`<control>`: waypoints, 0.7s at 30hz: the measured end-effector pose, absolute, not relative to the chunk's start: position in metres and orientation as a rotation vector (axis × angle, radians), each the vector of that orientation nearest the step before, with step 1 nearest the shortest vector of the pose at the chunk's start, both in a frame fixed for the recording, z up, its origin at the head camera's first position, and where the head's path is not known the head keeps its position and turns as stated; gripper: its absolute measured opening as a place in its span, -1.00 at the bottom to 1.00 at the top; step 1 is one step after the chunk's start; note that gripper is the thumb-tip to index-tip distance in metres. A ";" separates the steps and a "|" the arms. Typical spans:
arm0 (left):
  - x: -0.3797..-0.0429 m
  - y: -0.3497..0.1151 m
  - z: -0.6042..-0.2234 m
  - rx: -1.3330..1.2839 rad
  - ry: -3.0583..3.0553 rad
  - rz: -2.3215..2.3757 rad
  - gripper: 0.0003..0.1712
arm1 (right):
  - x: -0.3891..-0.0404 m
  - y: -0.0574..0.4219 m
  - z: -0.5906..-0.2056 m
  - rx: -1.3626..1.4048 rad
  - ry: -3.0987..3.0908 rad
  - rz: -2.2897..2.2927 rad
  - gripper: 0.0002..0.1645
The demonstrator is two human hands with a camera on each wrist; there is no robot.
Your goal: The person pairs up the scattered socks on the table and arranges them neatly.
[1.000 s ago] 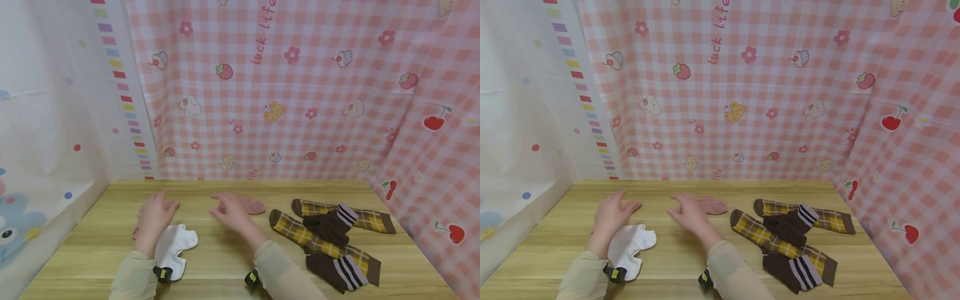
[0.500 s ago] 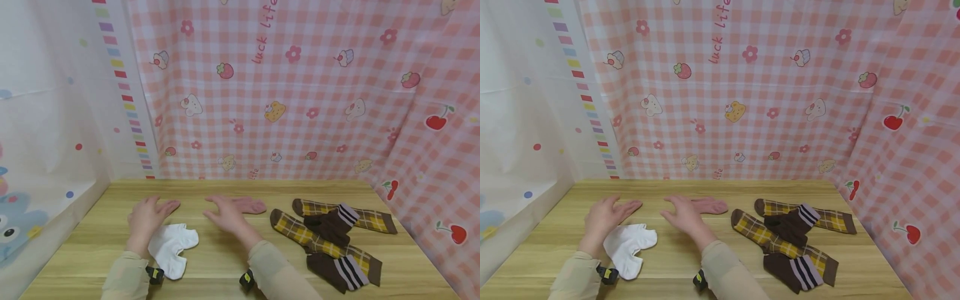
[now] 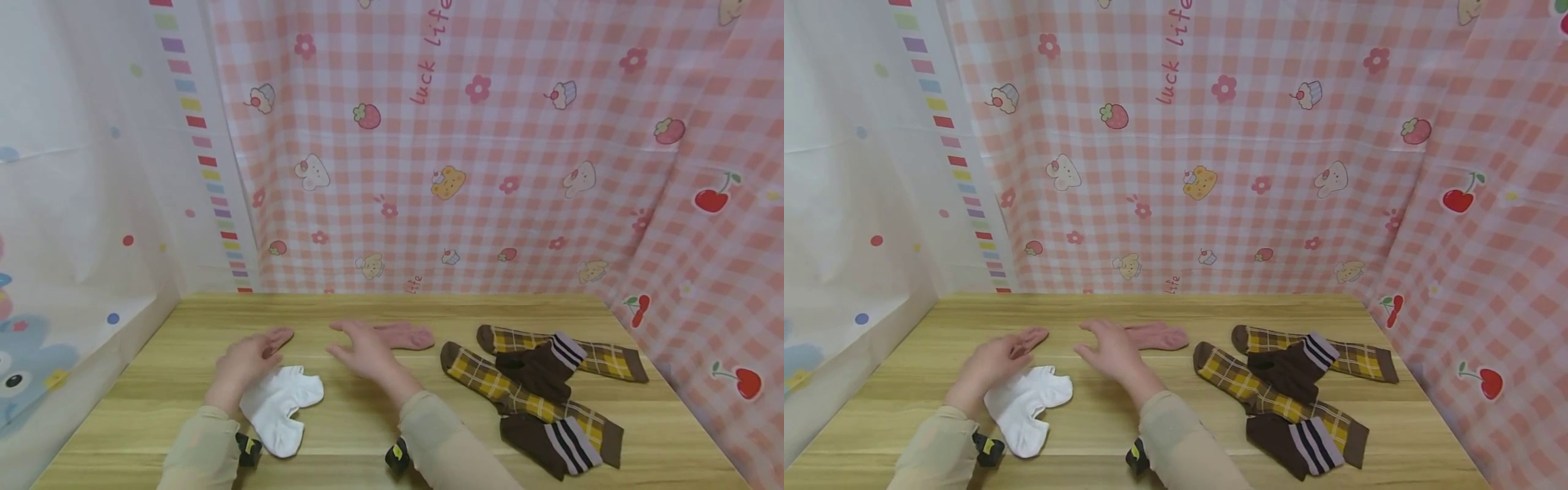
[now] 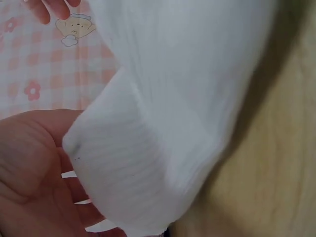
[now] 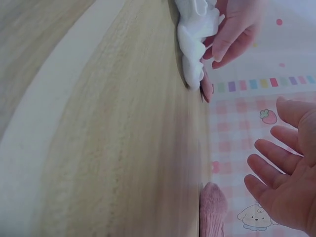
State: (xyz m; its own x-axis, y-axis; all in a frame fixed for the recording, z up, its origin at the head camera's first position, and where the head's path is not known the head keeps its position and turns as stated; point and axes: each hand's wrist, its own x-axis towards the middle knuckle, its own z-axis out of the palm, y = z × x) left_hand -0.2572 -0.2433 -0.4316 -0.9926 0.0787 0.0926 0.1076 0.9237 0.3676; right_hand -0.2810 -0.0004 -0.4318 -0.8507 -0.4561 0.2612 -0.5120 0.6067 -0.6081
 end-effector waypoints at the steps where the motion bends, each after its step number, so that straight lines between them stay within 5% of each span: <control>1: -0.257 -0.243 -0.431 -0.167 -3.013 -0.596 -0.50 | -0.281 -0.001 -0.432 0.825 -2.752 1.076 -0.48; 6: -0.256 -0.243 -0.432 -0.303 -3.018 -0.656 -0.38 | -0.283 -0.003 -0.433 0.827 -2.768 1.071 -0.47; 21: -0.263 -0.230 -0.439 -0.765 -2.908 -0.688 -0.50 | -0.285 -0.006 -0.437 0.867 -2.762 1.019 -0.47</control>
State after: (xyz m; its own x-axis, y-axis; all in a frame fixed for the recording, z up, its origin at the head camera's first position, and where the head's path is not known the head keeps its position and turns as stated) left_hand -0.2634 -0.2297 -0.4387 -0.8754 0.4546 0.1640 0.4799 0.7775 0.4064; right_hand -0.2848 -0.0059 -0.4367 -0.8379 -0.4841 0.2522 -0.5319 0.6202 -0.5767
